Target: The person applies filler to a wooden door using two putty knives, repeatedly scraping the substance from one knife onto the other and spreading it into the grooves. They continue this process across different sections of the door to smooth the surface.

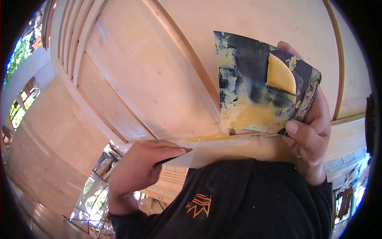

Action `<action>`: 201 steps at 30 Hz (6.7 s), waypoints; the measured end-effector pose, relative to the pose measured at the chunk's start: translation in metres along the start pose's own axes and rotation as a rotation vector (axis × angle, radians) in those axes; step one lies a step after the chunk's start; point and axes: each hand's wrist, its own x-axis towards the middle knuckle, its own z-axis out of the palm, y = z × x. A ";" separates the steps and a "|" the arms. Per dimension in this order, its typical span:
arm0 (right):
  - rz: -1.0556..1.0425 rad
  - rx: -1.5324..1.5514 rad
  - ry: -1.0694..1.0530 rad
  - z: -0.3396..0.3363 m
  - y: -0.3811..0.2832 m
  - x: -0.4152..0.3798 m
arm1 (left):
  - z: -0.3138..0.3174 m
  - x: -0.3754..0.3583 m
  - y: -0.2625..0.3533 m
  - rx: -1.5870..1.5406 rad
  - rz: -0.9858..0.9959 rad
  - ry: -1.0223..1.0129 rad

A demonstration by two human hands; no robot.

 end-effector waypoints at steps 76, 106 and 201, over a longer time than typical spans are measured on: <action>-0.225 -0.185 -0.018 -0.022 -0.007 0.001 | 0.022 0.020 0.044 1.129 0.570 -0.074; -0.155 -0.155 0.126 -0.021 -0.002 -0.064 | 0.011 -0.028 -0.025 1.022 0.417 -0.041; 0.005 0.299 -0.180 0.040 -0.005 -0.099 | 0.103 0.012 0.008 0.177 1.019 1.253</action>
